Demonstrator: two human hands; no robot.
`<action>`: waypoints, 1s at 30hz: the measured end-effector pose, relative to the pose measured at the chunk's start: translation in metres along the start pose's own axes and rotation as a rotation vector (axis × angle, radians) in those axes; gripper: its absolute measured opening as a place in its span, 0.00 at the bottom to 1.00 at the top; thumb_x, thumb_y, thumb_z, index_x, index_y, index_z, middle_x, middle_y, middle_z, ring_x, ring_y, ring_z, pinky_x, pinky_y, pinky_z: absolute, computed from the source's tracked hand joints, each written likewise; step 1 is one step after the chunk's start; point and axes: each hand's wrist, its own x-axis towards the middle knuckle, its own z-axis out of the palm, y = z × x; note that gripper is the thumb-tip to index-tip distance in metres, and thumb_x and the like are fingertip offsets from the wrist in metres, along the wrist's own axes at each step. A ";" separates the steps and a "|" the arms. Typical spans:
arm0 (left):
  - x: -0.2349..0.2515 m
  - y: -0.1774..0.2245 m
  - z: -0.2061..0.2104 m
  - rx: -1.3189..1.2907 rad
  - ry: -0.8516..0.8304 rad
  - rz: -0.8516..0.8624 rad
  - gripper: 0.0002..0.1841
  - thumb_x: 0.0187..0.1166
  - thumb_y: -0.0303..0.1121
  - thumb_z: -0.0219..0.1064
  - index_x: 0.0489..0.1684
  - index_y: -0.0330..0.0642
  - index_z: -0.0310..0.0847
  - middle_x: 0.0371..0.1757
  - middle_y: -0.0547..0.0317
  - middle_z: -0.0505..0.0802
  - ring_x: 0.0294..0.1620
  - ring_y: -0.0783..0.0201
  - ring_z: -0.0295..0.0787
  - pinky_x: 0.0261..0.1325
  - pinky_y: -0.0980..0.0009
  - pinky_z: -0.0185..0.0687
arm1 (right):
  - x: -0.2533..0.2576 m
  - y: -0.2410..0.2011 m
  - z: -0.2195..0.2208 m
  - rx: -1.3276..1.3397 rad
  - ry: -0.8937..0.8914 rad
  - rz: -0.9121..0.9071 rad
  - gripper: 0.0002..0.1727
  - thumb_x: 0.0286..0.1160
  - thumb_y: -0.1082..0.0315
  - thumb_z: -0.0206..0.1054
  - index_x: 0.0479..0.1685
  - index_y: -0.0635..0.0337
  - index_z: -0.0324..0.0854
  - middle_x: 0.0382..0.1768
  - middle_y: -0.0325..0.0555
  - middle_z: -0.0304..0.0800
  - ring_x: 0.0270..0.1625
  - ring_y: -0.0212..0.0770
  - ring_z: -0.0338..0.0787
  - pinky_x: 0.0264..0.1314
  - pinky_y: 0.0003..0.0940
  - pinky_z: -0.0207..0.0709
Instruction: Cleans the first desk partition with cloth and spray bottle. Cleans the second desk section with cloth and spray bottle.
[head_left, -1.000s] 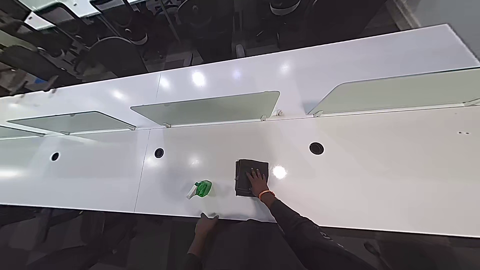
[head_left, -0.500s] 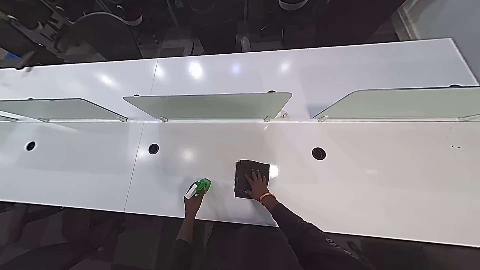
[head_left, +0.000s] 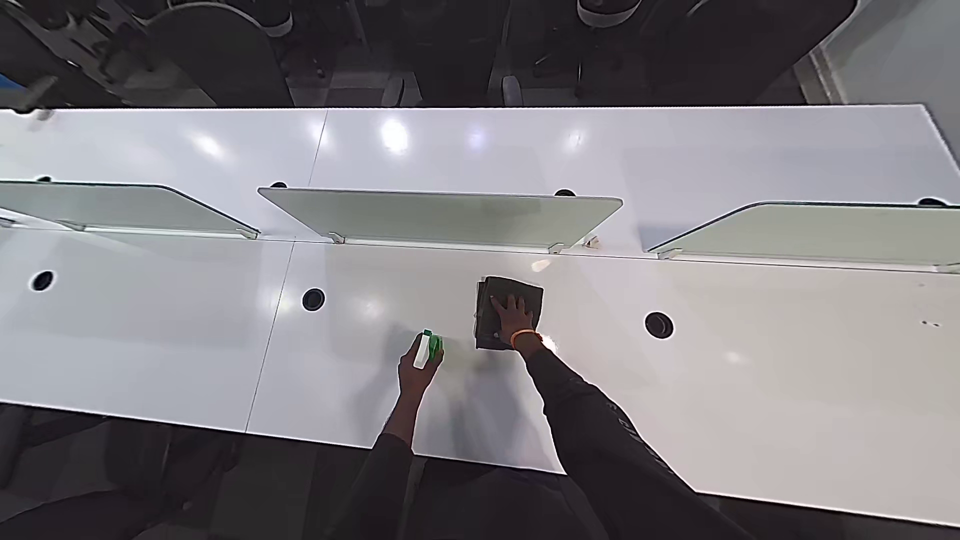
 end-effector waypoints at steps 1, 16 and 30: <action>0.004 0.000 0.001 -0.004 -0.008 0.008 0.42 0.65 0.53 0.82 0.82 0.46 0.76 0.62 0.48 0.95 0.65 0.53 0.93 0.74 0.46 0.83 | 0.003 -0.004 -0.003 -0.014 -0.010 0.013 0.70 0.44 0.58 0.91 0.97 0.25 0.46 0.96 0.62 0.35 0.93 0.79 0.41 0.72 0.89 0.59; 0.036 0.008 0.010 -0.133 -0.048 0.095 0.44 0.67 0.46 0.82 0.85 0.41 0.70 0.62 0.46 0.95 0.63 0.57 0.93 0.74 0.52 0.84 | 0.035 -0.011 -0.025 0.010 0.010 -0.007 0.67 0.45 0.60 0.87 0.95 0.22 0.49 0.98 0.57 0.29 0.95 0.75 0.33 0.79 0.89 0.49; 0.044 0.016 0.010 -0.135 -0.052 0.098 0.43 0.66 0.44 0.84 0.83 0.36 0.71 0.64 0.45 0.93 0.66 0.59 0.92 0.77 0.56 0.83 | 0.055 0.107 -0.058 0.192 0.196 0.159 0.48 0.62 0.53 0.81 0.90 0.33 0.65 0.96 0.53 0.46 0.95 0.70 0.47 0.80 0.80 0.62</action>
